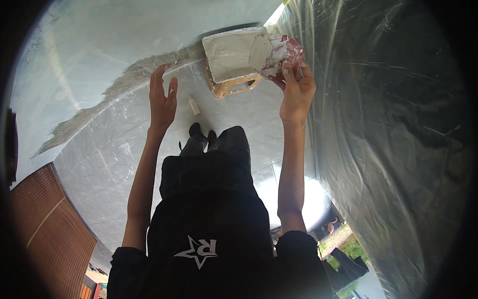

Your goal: The person applies putty to a wall near a window frame with a spatula, patching an area of the wall.

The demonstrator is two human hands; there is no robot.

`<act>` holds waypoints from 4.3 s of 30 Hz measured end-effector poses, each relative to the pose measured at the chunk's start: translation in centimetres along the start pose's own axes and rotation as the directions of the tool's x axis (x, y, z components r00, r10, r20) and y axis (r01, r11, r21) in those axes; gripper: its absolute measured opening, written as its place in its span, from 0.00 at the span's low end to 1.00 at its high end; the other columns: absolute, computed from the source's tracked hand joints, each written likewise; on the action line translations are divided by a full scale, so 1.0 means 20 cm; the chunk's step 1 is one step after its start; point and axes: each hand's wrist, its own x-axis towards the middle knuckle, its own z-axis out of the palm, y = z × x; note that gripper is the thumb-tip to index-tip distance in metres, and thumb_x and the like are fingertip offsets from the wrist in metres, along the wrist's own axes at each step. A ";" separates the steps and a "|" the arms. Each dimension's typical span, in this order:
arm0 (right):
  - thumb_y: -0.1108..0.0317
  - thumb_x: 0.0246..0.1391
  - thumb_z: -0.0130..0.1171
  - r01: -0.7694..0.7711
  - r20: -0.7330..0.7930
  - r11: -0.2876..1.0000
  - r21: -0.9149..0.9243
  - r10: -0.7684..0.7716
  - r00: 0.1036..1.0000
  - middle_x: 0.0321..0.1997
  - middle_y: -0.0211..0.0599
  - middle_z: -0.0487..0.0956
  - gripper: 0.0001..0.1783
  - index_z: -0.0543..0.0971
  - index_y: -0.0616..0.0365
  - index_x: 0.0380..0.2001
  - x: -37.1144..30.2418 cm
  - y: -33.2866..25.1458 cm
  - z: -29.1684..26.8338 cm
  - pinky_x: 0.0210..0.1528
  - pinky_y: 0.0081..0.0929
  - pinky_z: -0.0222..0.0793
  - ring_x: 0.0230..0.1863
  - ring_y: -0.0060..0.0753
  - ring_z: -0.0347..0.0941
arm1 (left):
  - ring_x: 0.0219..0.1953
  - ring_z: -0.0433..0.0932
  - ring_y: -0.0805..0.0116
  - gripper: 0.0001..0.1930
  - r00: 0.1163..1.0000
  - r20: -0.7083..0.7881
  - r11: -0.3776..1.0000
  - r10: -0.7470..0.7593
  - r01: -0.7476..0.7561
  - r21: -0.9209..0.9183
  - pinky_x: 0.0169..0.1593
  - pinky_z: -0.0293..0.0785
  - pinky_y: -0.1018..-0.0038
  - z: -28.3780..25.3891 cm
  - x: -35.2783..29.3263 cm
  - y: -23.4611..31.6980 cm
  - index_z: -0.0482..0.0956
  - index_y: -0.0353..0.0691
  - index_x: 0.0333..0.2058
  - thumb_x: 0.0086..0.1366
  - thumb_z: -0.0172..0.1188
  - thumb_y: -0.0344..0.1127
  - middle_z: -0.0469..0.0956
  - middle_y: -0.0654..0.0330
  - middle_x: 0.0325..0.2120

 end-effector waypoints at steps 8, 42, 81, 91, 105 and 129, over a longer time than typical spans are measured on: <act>0.72 0.60 0.58 -0.144 -0.012 0.916 -0.375 0.150 0.989 0.36 0.38 0.82 0.16 0.73 0.67 0.49 0.48 0.45 -0.22 0.39 0.21 0.74 0.38 0.21 0.77 | 0.57 0.66 0.45 0.20 0.967 0.053 0.967 -0.250 0.246 0.069 0.60 0.62 0.59 0.40 -0.09 -0.22 0.66 0.33 0.55 0.67 0.52 0.35 0.68 0.45 0.53; 0.75 0.56 0.55 0.603 0.688 0.479 -0.638 0.002 0.726 0.29 0.48 0.79 0.08 0.78 0.55 0.40 1.10 1.80 -0.51 0.32 0.37 0.70 0.30 0.50 0.76 | 0.54 0.75 0.59 0.48 0.862 0.035 0.862 -0.505 0.506 -0.011 0.56 0.72 0.65 1.61 -0.28 -1.10 0.54 0.43 0.67 0.50 0.72 0.30 0.72 0.49 0.54; 0.74 0.50 0.60 0.679 0.842 0.508 -0.531 0.407 0.354 0.31 0.44 0.81 0.12 0.81 0.52 0.39 1.28 1.64 -0.40 0.36 0.36 0.73 0.30 0.48 0.78 | 0.51 0.76 0.56 0.48 0.850 -0.057 0.807 -0.524 0.517 0.285 0.52 0.73 0.65 1.64 -0.28 -1.07 0.58 0.43 0.66 0.46 0.74 0.36 0.76 0.50 0.48; 0.75 0.56 0.59 0.149 0.687 0.713 -0.685 0.563 0.459 0.34 0.39 0.83 0.14 0.77 0.60 0.46 1.24 1.12 -0.25 0.33 0.25 0.75 0.32 0.25 0.78 | 0.65 0.58 0.41 0.48 0.851 -0.032 0.811 -0.525 0.511 0.283 0.62 0.63 0.57 1.36 -0.24 -0.87 0.55 0.40 0.66 0.50 0.72 0.41 0.65 0.48 0.61; 0.72 0.61 0.55 -0.261 0.866 0.961 -0.093 0.208 0.455 0.36 0.33 0.81 0.11 0.74 0.63 0.47 0.74 -0.18 0.70 0.31 0.22 0.80 0.31 0.21 0.79 | 0.61 0.65 0.43 0.23 0.883 -0.454 0.973 -0.116 0.193 0.126 0.62 0.62 0.57 -0.05 0.20 -0.01 0.65 0.33 0.59 0.68 0.54 0.36 0.69 0.44 0.56; 0.69 0.63 0.53 -0.116 0.954 0.977 0.177 -0.141 0.265 0.42 0.33 0.80 0.13 0.74 0.64 0.48 0.46 -0.67 1.73 0.46 0.30 0.78 0.41 0.23 0.78 | 0.60 0.67 0.53 0.18 0.770 -0.613 0.973 0.175 -0.038 0.229 0.62 0.61 0.63 -1.24 0.60 0.39 0.69 0.35 0.56 0.71 0.49 0.37 0.70 0.49 0.55</act>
